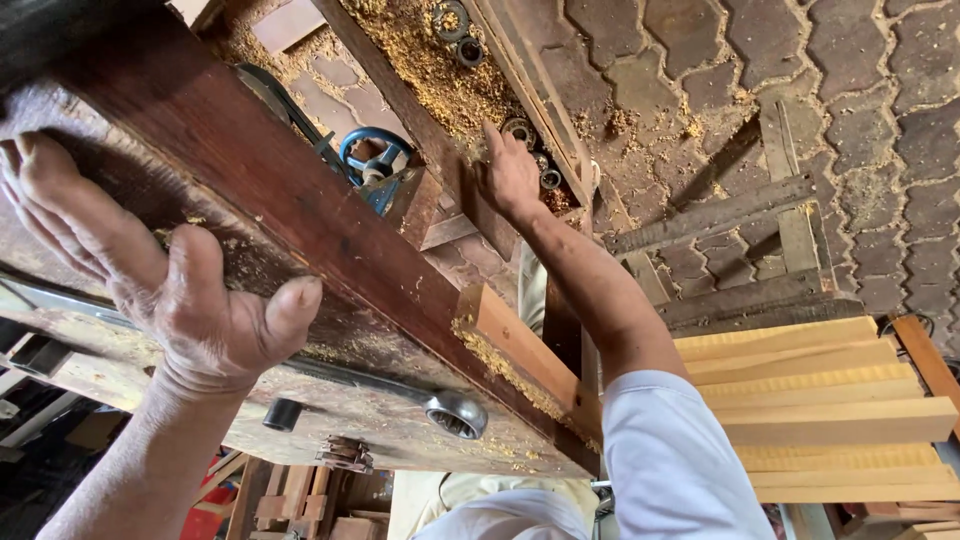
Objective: The recorder is disassembling and inspecting a machine part, specifically a spindle or cutter head assembly, using a wrench and hands on a wooden workbench.
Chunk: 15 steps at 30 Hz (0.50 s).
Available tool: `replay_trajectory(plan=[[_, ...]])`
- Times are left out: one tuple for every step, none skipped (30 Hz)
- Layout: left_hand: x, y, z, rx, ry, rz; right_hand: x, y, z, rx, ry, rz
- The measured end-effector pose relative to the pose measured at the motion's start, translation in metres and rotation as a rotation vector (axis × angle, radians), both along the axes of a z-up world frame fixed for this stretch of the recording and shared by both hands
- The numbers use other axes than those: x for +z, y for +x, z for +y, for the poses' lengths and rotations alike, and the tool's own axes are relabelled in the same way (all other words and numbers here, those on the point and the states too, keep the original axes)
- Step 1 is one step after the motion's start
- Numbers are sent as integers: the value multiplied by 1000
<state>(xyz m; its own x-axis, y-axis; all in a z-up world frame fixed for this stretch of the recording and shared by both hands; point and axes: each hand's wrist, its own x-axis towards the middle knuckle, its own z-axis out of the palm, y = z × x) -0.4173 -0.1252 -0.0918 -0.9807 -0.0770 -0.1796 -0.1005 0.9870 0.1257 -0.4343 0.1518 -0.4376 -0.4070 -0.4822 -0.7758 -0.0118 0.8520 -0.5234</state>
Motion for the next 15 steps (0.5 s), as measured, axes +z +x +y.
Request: replay_trajectory(plan=[[1,4,0,-6,-6,-20,-7,-3,-13,40,75,-66],[3,1,3,3,-6,-32,-8,-5,-21,49,75,-78],[6,-2,6,-12,39,-18,-9,-7,-28,28,7,33],[5,-9,6,-35,81,8,-14,-15,-40,-1,-65,154],[3,-10,6,-33,77,7,-15,-16,-47,1,-69,153],[2,-12,7,11,69,0,-14,-16,-51,12,-61,151],[1,-13,8,55,65,-9,-13,-16,-53,23,-53,149],[4,-4,6,62,73,-17,0,-6,-44,30,-46,141],[6,3,4,63,62,-45,13,2,-35,140,-15,-30],[3,5,0,54,55,-54,21,1,-27,240,17,-182],[1,12,-4,50,66,-43,28,11,-4,235,28,-173],[0,21,-6,26,98,-51,36,24,21,346,-44,-166],[0,31,-8,2,129,-58,45,39,46,458,-115,-161],[2,33,-6,11,132,-64,42,42,66,466,-113,-169],[6,35,-4,10,144,-85,40,47,86,487,-1,-154]])
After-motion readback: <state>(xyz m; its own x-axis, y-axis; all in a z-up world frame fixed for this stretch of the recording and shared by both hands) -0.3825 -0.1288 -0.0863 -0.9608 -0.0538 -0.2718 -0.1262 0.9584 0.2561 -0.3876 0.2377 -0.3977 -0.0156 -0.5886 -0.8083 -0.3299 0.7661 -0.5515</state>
